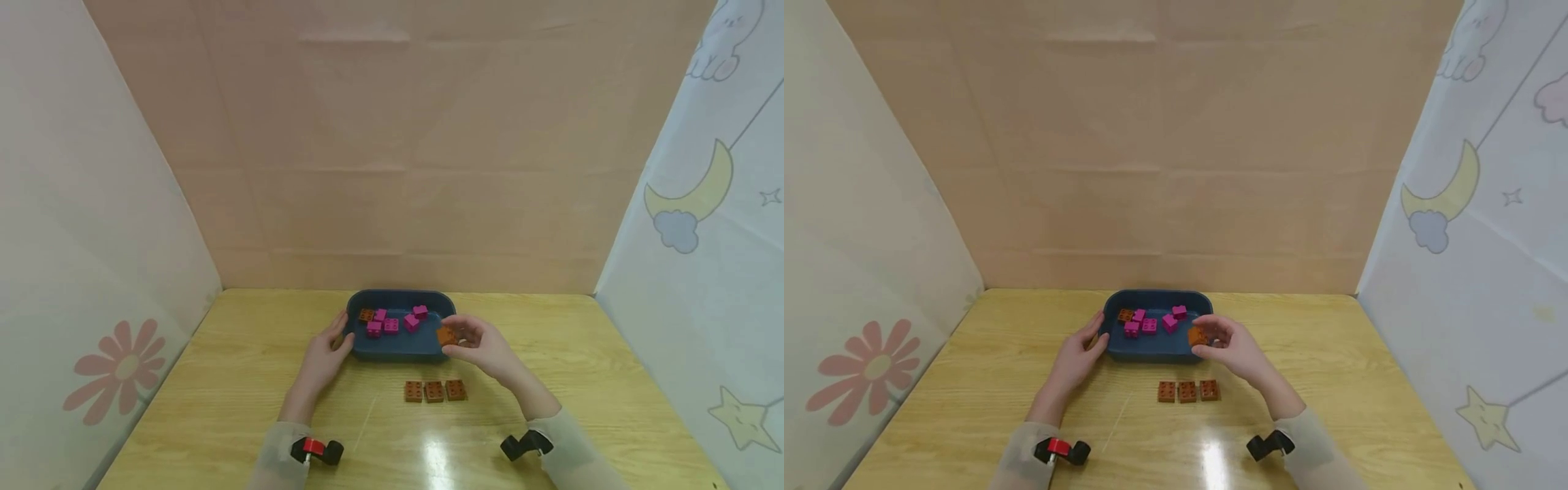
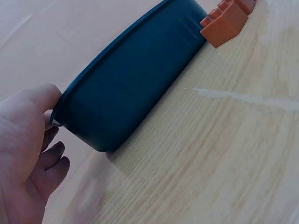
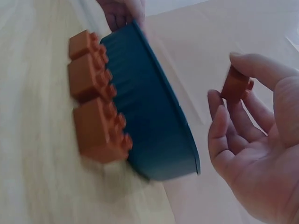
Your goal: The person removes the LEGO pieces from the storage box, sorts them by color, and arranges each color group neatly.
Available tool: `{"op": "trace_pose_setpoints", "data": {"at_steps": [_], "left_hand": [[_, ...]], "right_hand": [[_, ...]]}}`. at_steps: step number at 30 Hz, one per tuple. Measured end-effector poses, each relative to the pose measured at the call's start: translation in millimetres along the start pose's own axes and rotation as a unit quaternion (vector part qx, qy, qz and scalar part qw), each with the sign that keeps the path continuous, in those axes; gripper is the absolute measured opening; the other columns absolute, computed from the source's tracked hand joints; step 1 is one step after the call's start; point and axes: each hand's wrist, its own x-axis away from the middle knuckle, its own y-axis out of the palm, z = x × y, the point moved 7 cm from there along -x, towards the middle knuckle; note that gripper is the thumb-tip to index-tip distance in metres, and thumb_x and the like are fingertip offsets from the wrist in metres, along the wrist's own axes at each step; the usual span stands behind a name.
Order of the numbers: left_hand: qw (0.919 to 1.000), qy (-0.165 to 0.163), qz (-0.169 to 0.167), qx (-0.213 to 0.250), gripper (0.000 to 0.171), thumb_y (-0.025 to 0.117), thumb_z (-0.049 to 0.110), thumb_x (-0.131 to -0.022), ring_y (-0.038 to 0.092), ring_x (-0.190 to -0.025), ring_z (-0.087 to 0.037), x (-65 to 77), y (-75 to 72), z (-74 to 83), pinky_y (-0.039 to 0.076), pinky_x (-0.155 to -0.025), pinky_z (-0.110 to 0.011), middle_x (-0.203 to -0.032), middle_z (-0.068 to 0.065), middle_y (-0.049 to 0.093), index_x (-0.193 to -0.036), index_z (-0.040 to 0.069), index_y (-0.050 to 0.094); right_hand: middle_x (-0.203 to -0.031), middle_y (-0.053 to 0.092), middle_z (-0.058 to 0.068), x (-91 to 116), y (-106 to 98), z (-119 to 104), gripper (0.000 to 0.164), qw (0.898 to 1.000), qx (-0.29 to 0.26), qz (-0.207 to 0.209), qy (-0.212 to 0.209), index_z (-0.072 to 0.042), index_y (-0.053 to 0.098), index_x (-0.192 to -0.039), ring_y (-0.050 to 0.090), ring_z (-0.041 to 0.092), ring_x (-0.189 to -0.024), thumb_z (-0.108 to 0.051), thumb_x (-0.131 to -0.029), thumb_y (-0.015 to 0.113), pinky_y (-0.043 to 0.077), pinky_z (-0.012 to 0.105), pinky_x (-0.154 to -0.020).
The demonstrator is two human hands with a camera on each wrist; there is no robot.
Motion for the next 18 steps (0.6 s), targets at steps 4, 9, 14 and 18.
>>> {"op": "trace_pose_setpoints", "data": {"at_steps": [4,9,14,18], "left_hand": [[1.0,-0.002,-0.002,0.005,0.057,0.065,0.017,-0.109,0.032,-0.157,-0.031,0.5,2.3,-1.3,0.028,-0.126,-0.05,-0.169,-0.014,0.038,-0.159,0.0,0.045],[1.0,-0.005,-0.004,0.006,0.057,0.065,0.018,-0.109,0.033,-0.157,-0.031,0.2,2.5,-2.4,0.028,-0.127,-0.049,-0.169,-0.013,0.039,-0.159,0.0,0.045],[0.9999,-0.008,-0.001,0.007,0.056,0.066,0.017,-0.109,0.033,-0.157,-0.031,-1.0,0.4,-3.1,0.027,-0.127,-0.05,-0.168,-0.015,0.039,-0.159,0.0,0.046],[0.9999,-0.006,-0.006,0.006,0.056,0.066,0.017,-0.109,0.032,-0.157,-0.031,-0.9,0.2,-2.6,0.028,-0.126,-0.05,-0.169,-0.016,0.038,-0.159,-0.001,0.045]], "right_hand": [[-0.13,0.071,0.014,14.3,-2.2,8.2,0.049,0.999,0.022,-0.035,0.001,0.001,0.065,-0.14,0.069,0.02,-0.114,-0.015,-0.097,0.082,0.06,0.03,-0.092],[-0.131,0.071,0.015,25.6,-5.4,15.5,0.048,0.996,0.049,-0.07,-0.002,0.004,0.064,-0.141,0.069,0.019,-0.115,-0.012,-0.099,0.079,0.06,0.03,-0.091],[-0.13,0.072,0.016,29.9,-11.1,17.6,0.048,0.993,0.062,-0.104,0.0,0.003,0.065,-0.142,0.071,0.028,-0.114,-0.012,-0.099,0.079,0.062,0.031,-0.087],[-0.13,0.073,0.013,32.1,-18.1,22.2,0.048,0.99,0.083,-0.116,0.007,0.003,0.065,-0.141,0.071,0.027,-0.115,-0.012,-0.097,0.08,0.062,0.032,-0.09]]}}
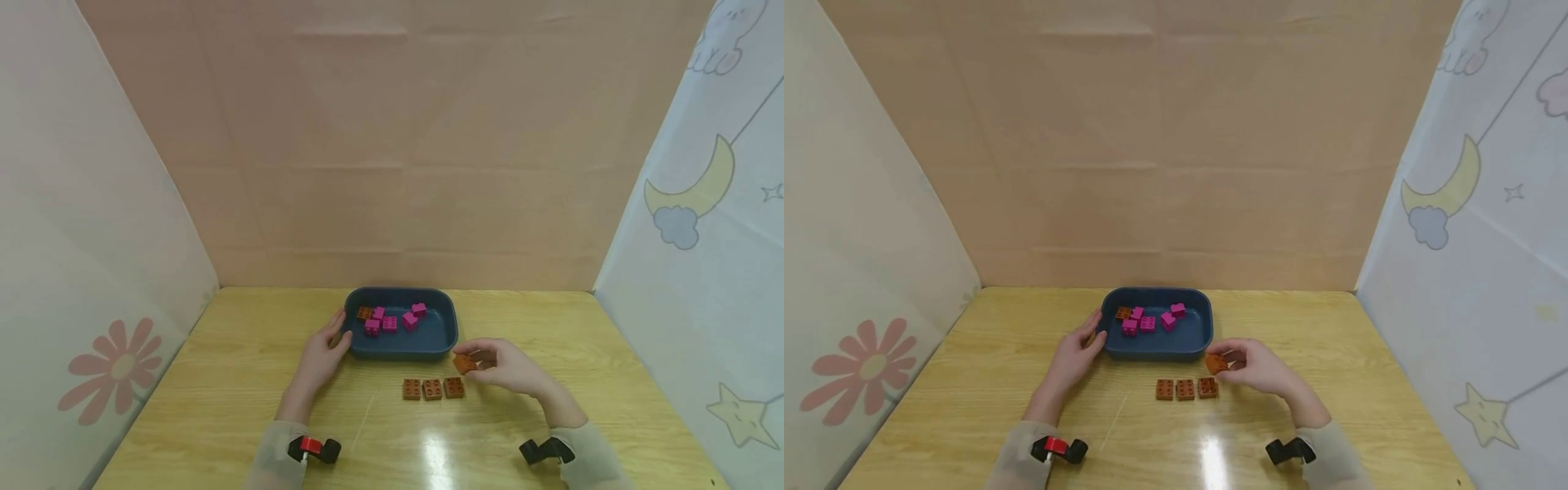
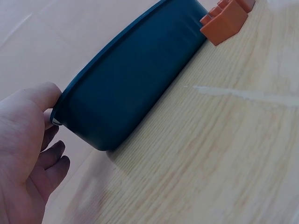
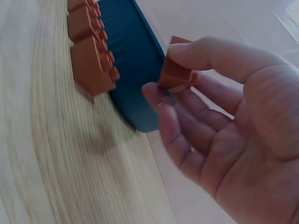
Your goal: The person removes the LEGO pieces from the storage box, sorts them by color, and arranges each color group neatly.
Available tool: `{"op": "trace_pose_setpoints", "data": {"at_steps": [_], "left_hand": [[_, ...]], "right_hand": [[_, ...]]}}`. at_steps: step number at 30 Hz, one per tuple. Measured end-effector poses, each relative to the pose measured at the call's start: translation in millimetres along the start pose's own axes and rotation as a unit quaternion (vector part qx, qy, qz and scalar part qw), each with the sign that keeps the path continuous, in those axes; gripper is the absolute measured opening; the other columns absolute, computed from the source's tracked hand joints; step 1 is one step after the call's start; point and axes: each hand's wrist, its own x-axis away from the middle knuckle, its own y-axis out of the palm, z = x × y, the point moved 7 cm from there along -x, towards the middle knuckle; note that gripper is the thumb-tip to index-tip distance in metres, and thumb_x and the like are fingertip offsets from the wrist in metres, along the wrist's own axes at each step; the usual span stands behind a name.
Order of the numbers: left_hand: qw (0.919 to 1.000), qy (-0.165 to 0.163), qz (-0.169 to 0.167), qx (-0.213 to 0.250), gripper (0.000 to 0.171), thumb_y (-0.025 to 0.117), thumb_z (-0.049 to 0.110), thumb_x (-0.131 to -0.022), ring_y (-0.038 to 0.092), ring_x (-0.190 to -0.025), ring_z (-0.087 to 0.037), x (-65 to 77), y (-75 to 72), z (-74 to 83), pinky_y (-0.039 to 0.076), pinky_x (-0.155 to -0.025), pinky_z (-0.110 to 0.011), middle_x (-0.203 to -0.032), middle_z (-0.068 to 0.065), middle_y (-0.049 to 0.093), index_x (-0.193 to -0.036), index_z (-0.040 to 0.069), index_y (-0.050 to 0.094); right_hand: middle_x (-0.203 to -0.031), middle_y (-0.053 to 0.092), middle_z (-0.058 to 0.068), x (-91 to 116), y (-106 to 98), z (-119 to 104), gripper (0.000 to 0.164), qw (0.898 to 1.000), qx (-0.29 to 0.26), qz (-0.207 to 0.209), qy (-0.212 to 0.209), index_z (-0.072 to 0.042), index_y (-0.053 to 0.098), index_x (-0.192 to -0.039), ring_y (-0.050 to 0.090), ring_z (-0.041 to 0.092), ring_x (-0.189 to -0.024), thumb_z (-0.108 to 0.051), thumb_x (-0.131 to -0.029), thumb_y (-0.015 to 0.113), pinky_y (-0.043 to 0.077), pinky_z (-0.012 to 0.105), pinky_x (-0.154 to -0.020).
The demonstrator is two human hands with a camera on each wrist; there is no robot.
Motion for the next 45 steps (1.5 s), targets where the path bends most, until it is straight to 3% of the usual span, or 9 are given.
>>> {"op": "trace_pose_setpoints", "data": {"at_steps": [11,17,23,32,45], "left_hand": [[1.0,-0.004,-0.003,-0.004,0.057,0.065,0.018,-0.109,0.032,-0.157,-0.03,-0.5,-0.1,0.7,0.029,-0.126,-0.05,-0.169,-0.013,0.038,-0.159,0.001,0.044],[1.0,-0.002,-0.002,-0.001,0.057,0.065,0.017,-0.109,0.031,-0.157,-0.031,0.5,-0.6,1.2,0.029,-0.126,-0.05,-0.17,-0.012,0.037,-0.159,0.0,0.044],[1.0,0.004,-0.002,-0.006,0.057,0.065,0.016,-0.109,0.032,-0.157,-0.031,0.2,-0.4,0.6,0.029,-0.126,-0.05,-0.169,-0.014,0.037,-0.159,-0.001,0.044],[1.0,-0.003,-0.002,0.003,0.056,0.065,0.015,-0.109,0.032,-0.157,-0.03,0.9,-1.1,3.5,0.029,-0.126,-0.048,-0.169,-0.015,0.038,-0.159,-0.001,0.044],[1.0,-0.002,-0.004,-0.002,0.056,0.064,0.015,-0.11,0.032,-0.157,-0.03,1.4,-0.8,1.3,0.028,-0.127,-0.05,-0.17,-0.013,0.037,-0.16,-0.001,0.044]], "right_hand": [[-0.119,0.072,0.003,4.8,-3.5,12.7,0.039,0.997,0.053,-0.038,0.035,-0.004,0.072,-0.127,0.066,0.024,-0.11,-0.013,-0.092,0.085,0.061,0.034,-0.088],[-0.109,0.071,-0.005,3.5,1.4,17.3,0.036,0.991,0.116,-0.047,0.041,-0.013,0.073,-0.118,0.067,0.017,-0.103,-0.014,-0.086,0.089,0.059,0.034,-0.089],[-0.105,0.07,-0.007,3.0,5.7,22.7,0.037,0.988,0.136,-0.051,0.049,-0.016,0.073,-0.115,0.066,0.014,-0.101,-0.015,-0.083,0.091,0.056,0.032,-0.089],[-0.112,0.069,-0.006,6.7,6.1,26.5,0.042,0.989,0.131,-0.051,0.05,-0.015,0.072,-0.117,0.065,0.016,-0.106,-0.02,-0.081,0.093,0.056,0.032,-0.095],[-0.114,0.069,-0.002,11.5,5.4,29.9,0.04,0.993,0.099,-0.044,0.04,-0.012,0.072,-0.119,0.064,0.017,-0.106,-0.013,-0.083,0.091,0.059,0.031,-0.088]]}}
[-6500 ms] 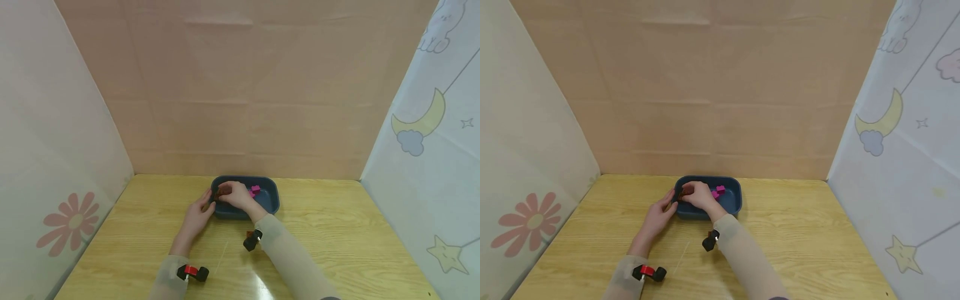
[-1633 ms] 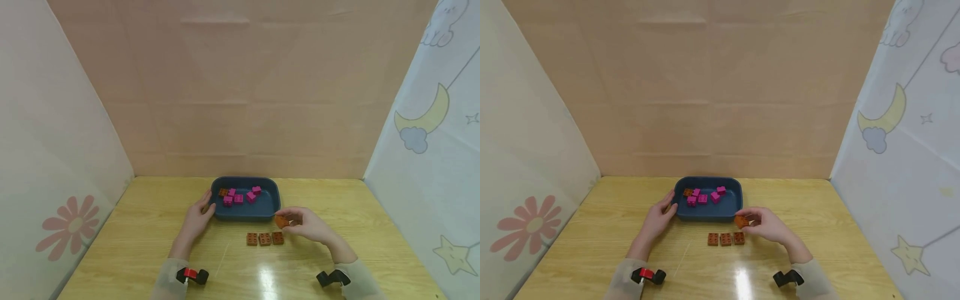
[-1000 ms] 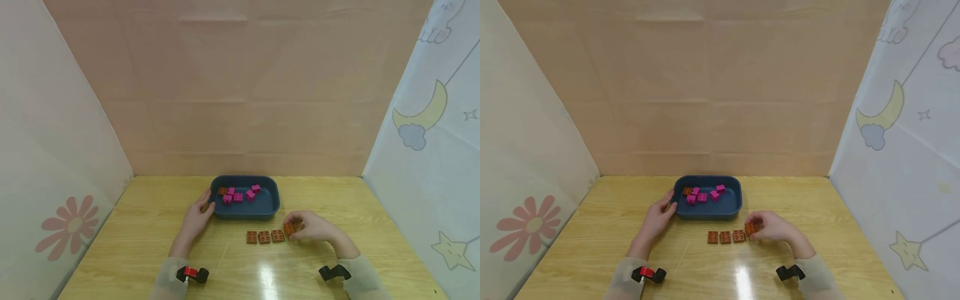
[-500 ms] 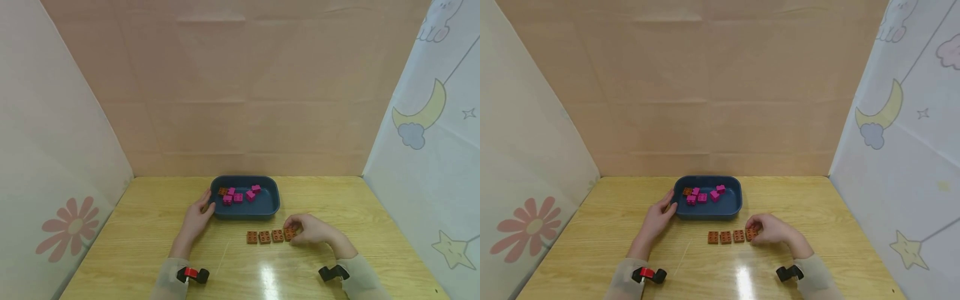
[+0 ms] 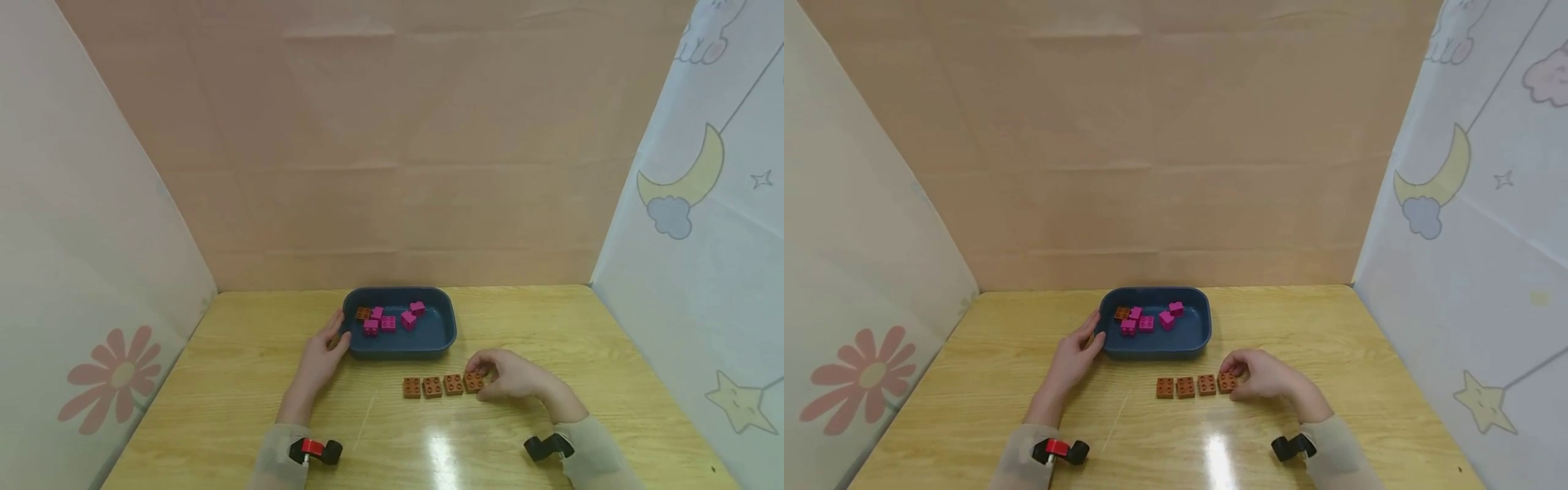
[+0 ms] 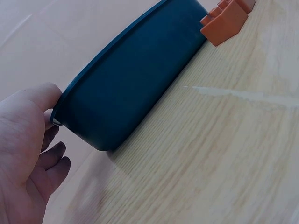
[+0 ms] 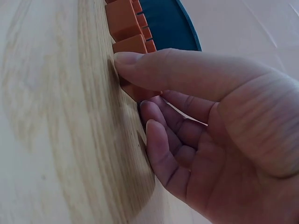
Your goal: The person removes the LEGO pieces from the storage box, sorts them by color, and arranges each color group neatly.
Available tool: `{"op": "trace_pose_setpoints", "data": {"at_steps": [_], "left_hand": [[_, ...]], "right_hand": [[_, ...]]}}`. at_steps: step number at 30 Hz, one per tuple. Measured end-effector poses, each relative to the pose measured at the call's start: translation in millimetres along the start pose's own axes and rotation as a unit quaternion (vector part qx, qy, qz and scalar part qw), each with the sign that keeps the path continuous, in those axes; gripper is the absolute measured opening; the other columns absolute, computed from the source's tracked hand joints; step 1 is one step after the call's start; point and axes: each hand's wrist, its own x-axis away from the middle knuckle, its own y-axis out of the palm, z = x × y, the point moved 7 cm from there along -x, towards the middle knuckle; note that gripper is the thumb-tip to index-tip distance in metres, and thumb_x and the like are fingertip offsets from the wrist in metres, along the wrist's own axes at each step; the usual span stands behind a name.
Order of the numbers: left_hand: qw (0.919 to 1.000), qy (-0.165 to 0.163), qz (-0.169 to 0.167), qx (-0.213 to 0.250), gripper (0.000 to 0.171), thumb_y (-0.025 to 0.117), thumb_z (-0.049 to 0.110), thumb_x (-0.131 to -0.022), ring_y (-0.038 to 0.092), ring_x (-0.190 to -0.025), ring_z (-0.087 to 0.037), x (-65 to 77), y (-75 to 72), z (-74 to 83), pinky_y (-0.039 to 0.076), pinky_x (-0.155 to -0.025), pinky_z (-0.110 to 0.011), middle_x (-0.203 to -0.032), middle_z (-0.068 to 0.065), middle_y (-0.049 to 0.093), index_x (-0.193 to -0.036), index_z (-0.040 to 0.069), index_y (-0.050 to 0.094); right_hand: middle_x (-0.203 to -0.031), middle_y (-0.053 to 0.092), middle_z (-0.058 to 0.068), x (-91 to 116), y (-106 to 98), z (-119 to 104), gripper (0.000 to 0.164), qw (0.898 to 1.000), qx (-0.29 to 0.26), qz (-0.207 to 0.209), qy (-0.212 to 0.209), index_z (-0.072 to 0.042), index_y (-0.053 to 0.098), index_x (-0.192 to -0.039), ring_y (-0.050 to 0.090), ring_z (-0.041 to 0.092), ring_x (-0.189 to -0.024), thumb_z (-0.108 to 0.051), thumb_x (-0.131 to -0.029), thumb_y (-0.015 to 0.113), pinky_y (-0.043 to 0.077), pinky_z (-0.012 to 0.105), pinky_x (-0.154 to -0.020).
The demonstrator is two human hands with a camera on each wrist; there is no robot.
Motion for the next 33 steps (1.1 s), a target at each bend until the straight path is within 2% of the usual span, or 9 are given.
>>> {"op": "trace_pose_setpoints", "data": {"at_steps": [7,11,33], "left_hand": [[0.9999,-0.011,-0.004,0.001,0.057,0.064,0.019,-0.11,0.032,-0.157,-0.026,0.8,-0.4,-0.2,0.03,-0.126,-0.046,-0.17,-0.007,0.037,-0.16,0.001,0.043],[0.9999,-0.009,-0.006,0.0,0.058,0.064,0.018,-0.11,0.032,-0.157,-0.026,0.8,-0.6,-0.3,0.03,-0.126,-0.046,-0.17,-0.009,0.037,-0.16,0.0,0.043],[1.0,-0.006,-0.001,0.002,0.057,0.065,0.018,-0.109,0.033,-0.157,-0.027,-0.8,0.0,-1.6,0.029,-0.126,-0.047,-0.169,-0.012,0.039,-0.16,0.001,0.044]], "right_hand": [[-0.114,0.068,-0.001,-1.1,1.3,0.5,0.04,1.0,-0.006,-0.006,0.004,-0.012,0.072,-0.119,0.062,0.017,-0.106,-0.015,-0.084,0.092,0.06,0.031,-0.088],[-0.114,0.067,-0.002,-1.2,1.7,2.6,0.04,1.0,-0.004,-0.007,0.013,-0.015,0.071,-0.118,0.062,0.018,-0.106,-0.016,-0.084,0.092,0.059,0.03,-0.088],[-0.117,0.067,0.002,-1.2,1.0,2.9,0.043,1.0,-0.01,-0.015,0.015,-0.012,0.07,-0.122,0.061,0.021,-0.108,-0.017,-0.085,0.091,0.059,0.031,-0.086]]}}
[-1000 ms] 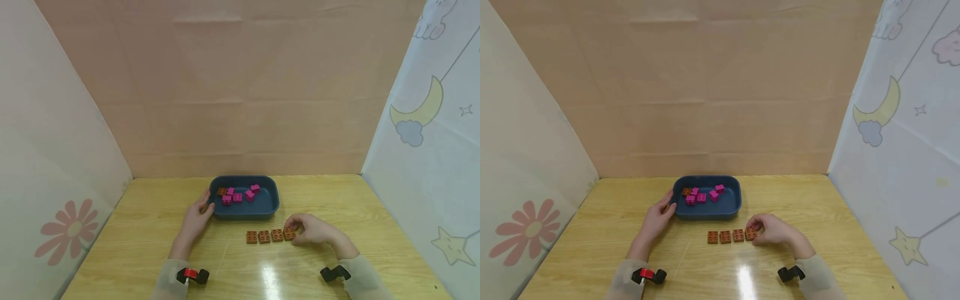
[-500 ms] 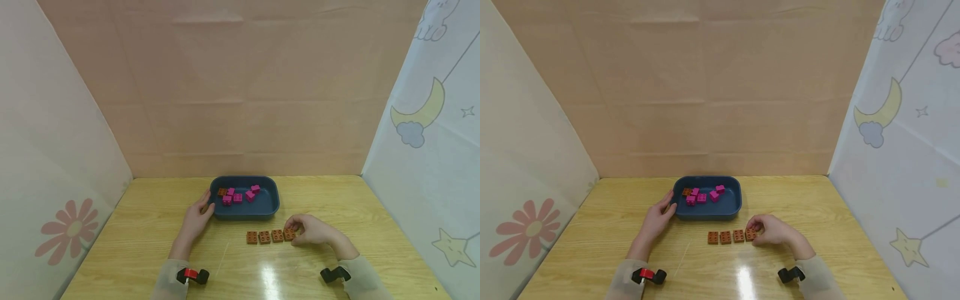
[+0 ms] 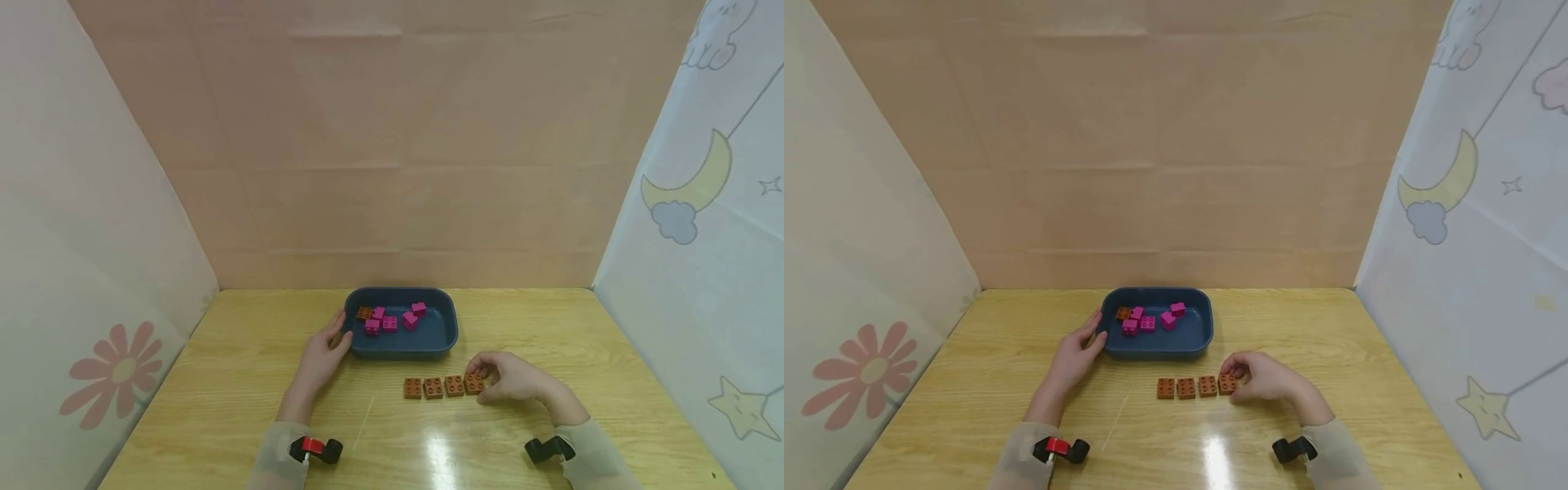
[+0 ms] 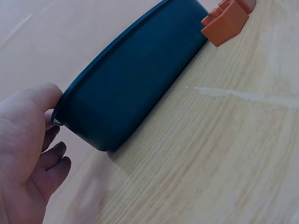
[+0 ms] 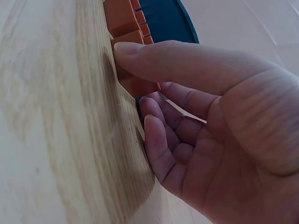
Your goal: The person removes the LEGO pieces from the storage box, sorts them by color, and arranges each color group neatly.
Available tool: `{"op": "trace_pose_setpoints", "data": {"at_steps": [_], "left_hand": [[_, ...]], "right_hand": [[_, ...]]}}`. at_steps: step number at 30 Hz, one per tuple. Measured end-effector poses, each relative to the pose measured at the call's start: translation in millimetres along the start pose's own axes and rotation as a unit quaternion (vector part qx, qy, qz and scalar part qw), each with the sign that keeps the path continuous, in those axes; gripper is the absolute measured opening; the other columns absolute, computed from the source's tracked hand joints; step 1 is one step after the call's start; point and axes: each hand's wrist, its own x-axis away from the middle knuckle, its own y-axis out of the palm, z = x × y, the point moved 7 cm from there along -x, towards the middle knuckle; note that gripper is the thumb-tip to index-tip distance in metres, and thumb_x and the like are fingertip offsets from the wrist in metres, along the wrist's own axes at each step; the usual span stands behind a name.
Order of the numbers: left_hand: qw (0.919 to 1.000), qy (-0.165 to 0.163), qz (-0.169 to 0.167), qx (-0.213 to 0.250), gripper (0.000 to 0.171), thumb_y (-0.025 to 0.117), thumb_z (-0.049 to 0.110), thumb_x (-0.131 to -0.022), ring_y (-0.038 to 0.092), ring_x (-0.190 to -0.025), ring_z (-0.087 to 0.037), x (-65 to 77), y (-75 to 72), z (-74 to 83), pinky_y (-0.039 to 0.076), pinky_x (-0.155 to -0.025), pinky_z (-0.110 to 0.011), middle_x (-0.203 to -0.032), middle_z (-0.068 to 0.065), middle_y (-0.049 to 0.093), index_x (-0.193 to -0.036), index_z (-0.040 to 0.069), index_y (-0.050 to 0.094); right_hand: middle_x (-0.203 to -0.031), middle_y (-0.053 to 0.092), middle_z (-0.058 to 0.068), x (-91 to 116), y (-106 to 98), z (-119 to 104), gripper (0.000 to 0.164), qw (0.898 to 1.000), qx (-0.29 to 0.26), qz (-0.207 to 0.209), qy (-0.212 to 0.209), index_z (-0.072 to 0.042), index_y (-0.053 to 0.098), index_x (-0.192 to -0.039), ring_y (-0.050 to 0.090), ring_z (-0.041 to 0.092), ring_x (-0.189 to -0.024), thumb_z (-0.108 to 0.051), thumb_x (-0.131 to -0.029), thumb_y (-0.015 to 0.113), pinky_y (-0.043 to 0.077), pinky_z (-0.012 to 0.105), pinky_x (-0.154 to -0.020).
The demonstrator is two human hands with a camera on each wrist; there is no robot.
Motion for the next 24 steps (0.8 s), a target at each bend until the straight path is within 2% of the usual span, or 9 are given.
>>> {"op": "trace_pose_setpoints", "data": {"at_steps": [5,10,17,20,24], "left_hand": [[1.0,-0.001,0.001,0.004,0.057,0.065,0.018,-0.109,0.033,-0.157,-0.028,0.2,0.0,-0.2,0.03,-0.126,-0.047,-0.169,-0.01,0.039,-0.16,0.001,0.044],[1.0,0.009,0.003,0.001,0.057,0.065,0.017,-0.109,0.032,-0.157,-0.03,-0.4,0.7,1.1,0.029,-0.126,-0.049,-0.169,-0.012,0.038,-0.159,0.0,0.044],[0.9999,0.013,0.001,-0.002,0.057,0.065,0.017,-0.109,0.033,-0.156,-0.03,-0.1,1.6,3.7,0.03,-0.126,-0.048,-0.169,-0.012,0.038,-0.159,0.0,0.044],[0.9999,0.014,0.001,0.001,0.057,0.065,0.016,-0.109,0.033,-0.157,-0.031,0.0,1.6,3.5,0.03,-0.125,-0.049,-0.169,-0.014,0.038,-0.16,-0.001,0.043],[0.9999,0.013,0.005,0.005,0.057,0.065,0.016,-0.109,0.033,-0.156,-0.031,0.7,1.4,2.0,0.03,-0.126,-0.049,-0.169,-0.013,0.038,-0.159,-0.001,0.044]], "right_hand": [[-0.12,0.068,0.003,0.8,-1.8,1.6,0.044,1.0,-0.012,-0.002,-0.006,-0.011,0.071,-0.124,0.062,0.023,-0.11,-0.018,-0.085,0.091,0.06,0.032,-0.089],[-0.127,0.069,0.007,5.5,-7.0,2.4,0.047,0.999,-0.051,-0.01,-0.004,-0.008,0.07,-0.129,0.065,0.028,-0.117,-0.015,-0.088,0.089,0.06,0.035,-0.094],[-0.13,0.068,0.017,13.4,-21.2,-8.8,0.044,0.997,-0.078,0.002,-0.026,0.0,0.066,-0.133,0.066,0.033,-0.12,-0.014,-0.094,0.084,0.06,0.038,-0.097],[-0.131,0.067,0.02,8.3,-25.1,-17.3,0.04,0.996,-0.08,0.014,-0.041,0.001,0.067,-0.132,0.065,0.034,-0.119,-0.015,-0.098,0.08,0.059,0.034,-0.097],[-0.131,0.066,0.026,-10.2,-24.9,-37.5,0.037,0.994,-0.093,0.03,-0.057,0.002,0.067,-0.133,0.065,0.039,-0.119,-0.014,-0.101,0.077,0.059,0.034,-0.096]]}}
